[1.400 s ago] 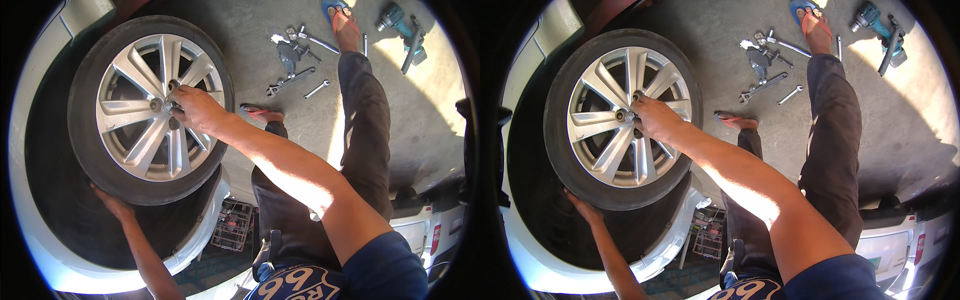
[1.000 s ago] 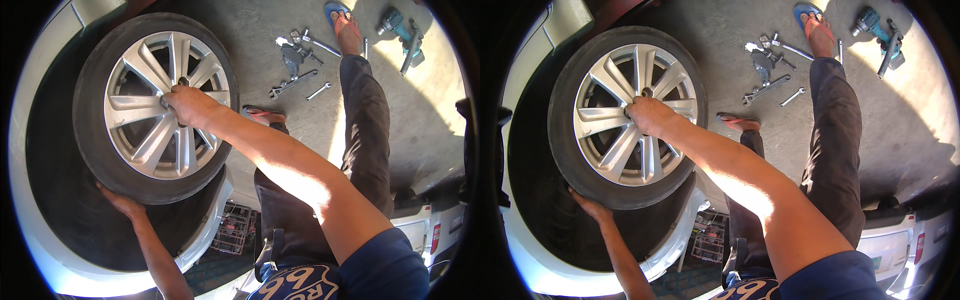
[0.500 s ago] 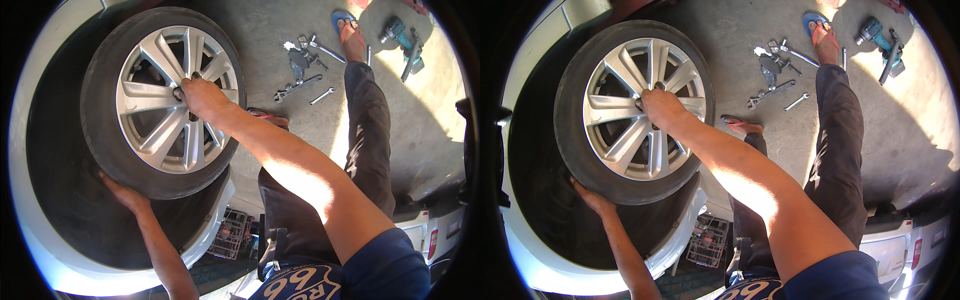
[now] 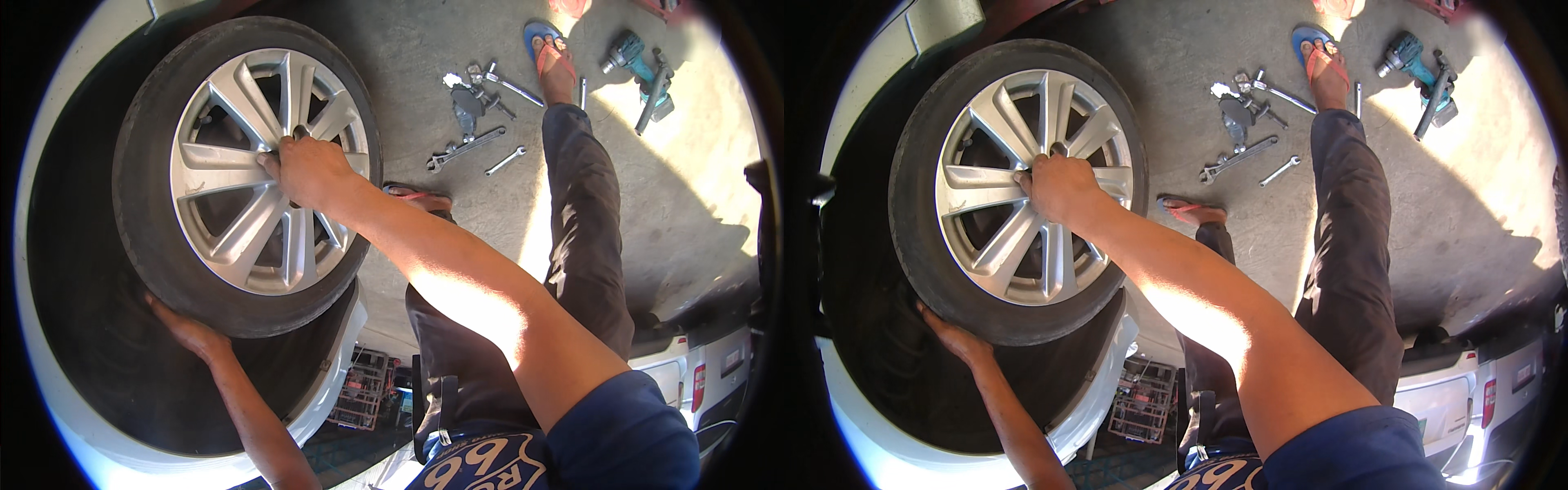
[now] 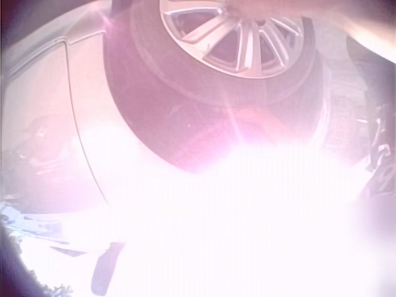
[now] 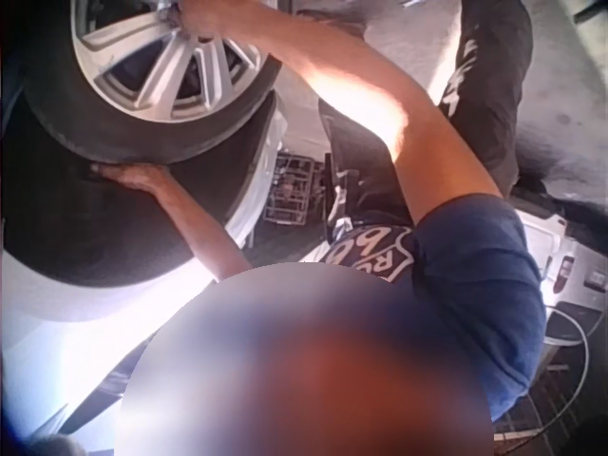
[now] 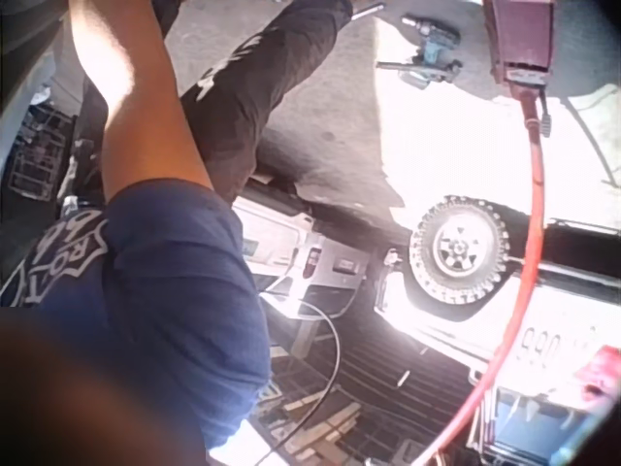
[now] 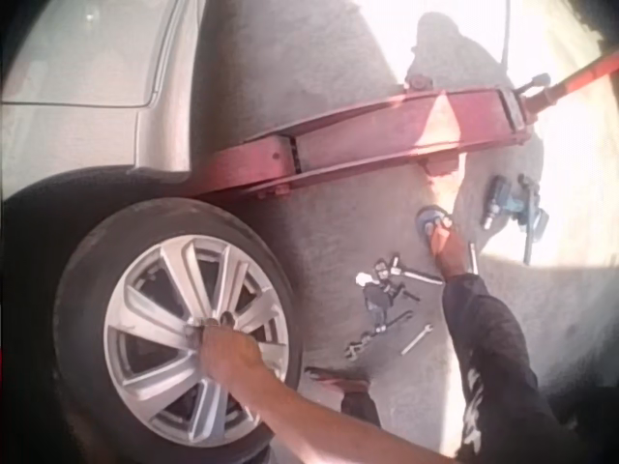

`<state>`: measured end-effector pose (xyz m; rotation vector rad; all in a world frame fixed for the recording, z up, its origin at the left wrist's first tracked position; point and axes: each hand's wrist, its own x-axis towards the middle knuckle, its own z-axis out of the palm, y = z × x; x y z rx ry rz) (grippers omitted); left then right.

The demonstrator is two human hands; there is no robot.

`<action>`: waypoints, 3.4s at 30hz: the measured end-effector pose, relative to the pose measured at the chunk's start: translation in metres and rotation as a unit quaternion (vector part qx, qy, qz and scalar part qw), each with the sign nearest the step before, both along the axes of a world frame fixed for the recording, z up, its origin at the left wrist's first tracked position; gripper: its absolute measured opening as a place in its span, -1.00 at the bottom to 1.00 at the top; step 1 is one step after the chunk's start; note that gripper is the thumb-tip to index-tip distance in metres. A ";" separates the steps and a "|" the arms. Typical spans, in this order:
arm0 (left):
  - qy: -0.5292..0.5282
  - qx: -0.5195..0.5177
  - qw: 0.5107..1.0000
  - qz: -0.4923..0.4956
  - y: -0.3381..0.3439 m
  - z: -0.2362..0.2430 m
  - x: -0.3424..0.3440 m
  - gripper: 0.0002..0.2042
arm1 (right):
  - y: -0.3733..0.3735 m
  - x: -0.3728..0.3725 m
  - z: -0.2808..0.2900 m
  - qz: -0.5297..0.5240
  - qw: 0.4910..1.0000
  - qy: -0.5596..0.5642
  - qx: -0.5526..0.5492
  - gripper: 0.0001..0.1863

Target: The person removes a car tire by loosening and removing lug nuts with an impact wrench, then detaches the wheel. They proceed to remove brake components using a wrench and pliers while sitting on the ground.

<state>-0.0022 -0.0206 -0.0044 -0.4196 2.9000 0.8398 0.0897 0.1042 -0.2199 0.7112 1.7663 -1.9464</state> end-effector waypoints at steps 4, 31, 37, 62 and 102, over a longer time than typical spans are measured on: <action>-0.014 0.036 0.999 0.027 0.006 -0.001 0.004 -0.27 | -0.010 0.002 0.004 -0.079 0.995 0.039 0.046 -0.57; 0.228 -0.238 0.942 -0.060 -0.062 0.000 0.011 -0.35 | -0.101 0.282 -0.373 0.459 0.846 0.043 0.270 -0.59; 0.257 -0.243 0.934 -0.058 -0.079 0.011 0.017 -0.34 | -0.135 0.234 -0.363 0.439 0.860 0.028 0.256 -0.70; 0.125 -0.390 0.882 -0.233 0.021 -0.040 0.009 -0.33 | -0.006 0.196 -0.215 0.317 0.939 -0.117 -0.066 -0.43; -0.178 -0.037 0.981 -0.065 0.005 -0.017 -0.133 -0.35 | -0.015 0.012 -0.007 -0.143 0.987 0.072 -0.024 -0.66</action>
